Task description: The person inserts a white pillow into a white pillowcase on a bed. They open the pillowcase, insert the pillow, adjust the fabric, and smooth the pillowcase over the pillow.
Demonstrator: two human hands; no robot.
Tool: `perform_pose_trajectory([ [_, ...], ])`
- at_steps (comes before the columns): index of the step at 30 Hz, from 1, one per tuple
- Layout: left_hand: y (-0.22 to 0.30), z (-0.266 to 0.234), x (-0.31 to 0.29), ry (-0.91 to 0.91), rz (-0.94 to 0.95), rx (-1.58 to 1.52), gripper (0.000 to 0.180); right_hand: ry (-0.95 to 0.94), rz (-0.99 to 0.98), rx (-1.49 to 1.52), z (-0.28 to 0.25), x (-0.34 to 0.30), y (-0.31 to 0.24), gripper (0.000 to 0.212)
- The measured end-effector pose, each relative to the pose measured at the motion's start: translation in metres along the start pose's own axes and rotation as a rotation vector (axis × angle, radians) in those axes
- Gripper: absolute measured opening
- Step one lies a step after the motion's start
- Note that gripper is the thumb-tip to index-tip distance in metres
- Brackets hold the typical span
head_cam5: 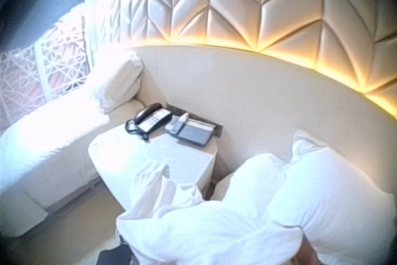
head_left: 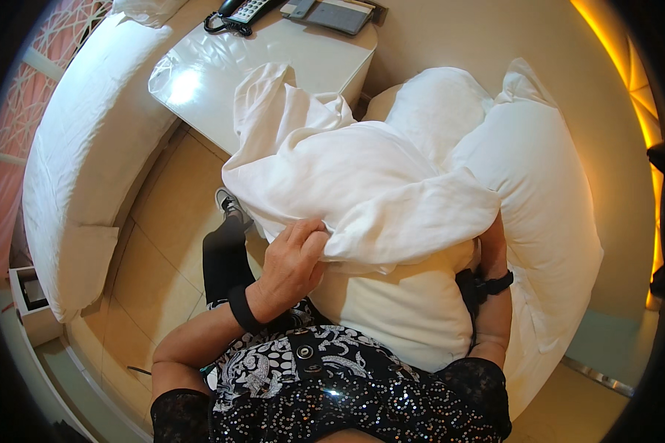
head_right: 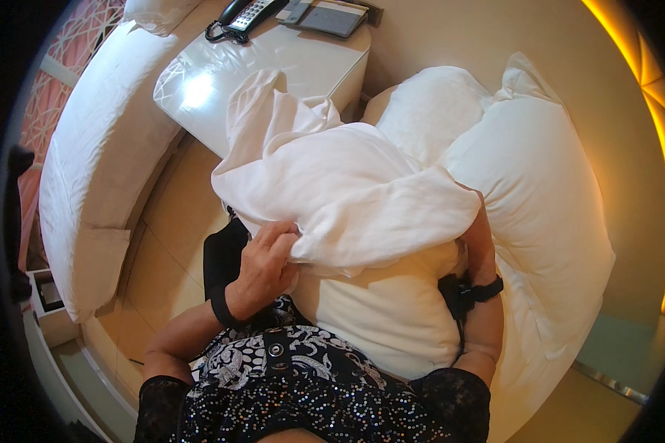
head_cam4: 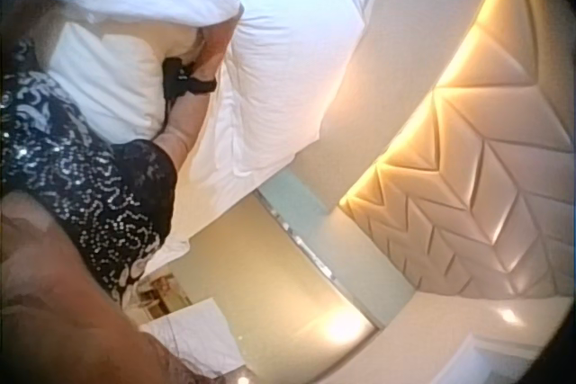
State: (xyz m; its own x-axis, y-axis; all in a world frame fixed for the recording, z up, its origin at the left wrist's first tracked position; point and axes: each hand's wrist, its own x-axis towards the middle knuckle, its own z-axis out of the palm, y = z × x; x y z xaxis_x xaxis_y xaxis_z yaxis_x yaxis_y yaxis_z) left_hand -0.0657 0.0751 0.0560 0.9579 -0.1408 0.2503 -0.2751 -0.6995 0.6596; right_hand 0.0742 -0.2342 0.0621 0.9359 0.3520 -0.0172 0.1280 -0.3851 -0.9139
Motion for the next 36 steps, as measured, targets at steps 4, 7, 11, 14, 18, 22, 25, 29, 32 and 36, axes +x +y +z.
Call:
perform_pose_trajectory([
  [4, 0.002, 0.006, 0.002, -0.133, -0.393, -0.796, 0.031, -0.039, -0.097, -0.055, 0.012, 0.008, -0.003, 0.018],
  [7, 0.014, -0.004, 0.002, -0.619, -0.465, -0.883, 0.034, -0.107, -0.228, -0.259, 0.016, 0.012, 0.002, 0.022],
  [11, 0.011, -0.013, 0.004, -0.651, -0.234, -0.58, 0.04, -0.002, -0.234, -0.155, 0.022, 0.011, -0.004, 0.023],
  [14, 0.013, -0.016, 0.007, -0.514, -0.143, -0.1, 0.032, 0.111, -0.207, -0.041, 0.027, 0.005, -0.02, 0.021],
  [18, 0.002, -0.011, 0.007, -0.063, -0.015, 0.1, 0.021, 0.06, -0.207, -0.107, 0.009, -0.011, -0.018, 0.02],
  [22, 0.0, -0.007, 0.004, -0.297, -0.092, -0.245, 0.022, -0.034, -0.15, -0.24, -0.01, -0.007, -0.001, 0.019],
  [25, 0.006, -0.002, -0.002, -0.882, -0.147, -0.687, 0.021, -0.067, -0.04, -0.073, 0.004, -0.006, -0.008, 0.019],
  [29, 0.005, -0.005, -0.004, -0.98, -0.182, -0.747, 0.027, -0.244, -0.118, 0.023, 0.017, 0.001, -0.028, 0.02],
  [32, -0.004, -0.01, -0.01, -0.809, -0.124, -0.33, 0.027, -0.195, -0.2, -0.056, 0.023, 0.003, -0.02, 0.016],
  [36, -0.026, -0.009, -0.03, -0.707, -0.156, 0.023, 0.022, -0.146, -0.396, -0.301, 0.024, 0.007, -0.001, 0.015],
])
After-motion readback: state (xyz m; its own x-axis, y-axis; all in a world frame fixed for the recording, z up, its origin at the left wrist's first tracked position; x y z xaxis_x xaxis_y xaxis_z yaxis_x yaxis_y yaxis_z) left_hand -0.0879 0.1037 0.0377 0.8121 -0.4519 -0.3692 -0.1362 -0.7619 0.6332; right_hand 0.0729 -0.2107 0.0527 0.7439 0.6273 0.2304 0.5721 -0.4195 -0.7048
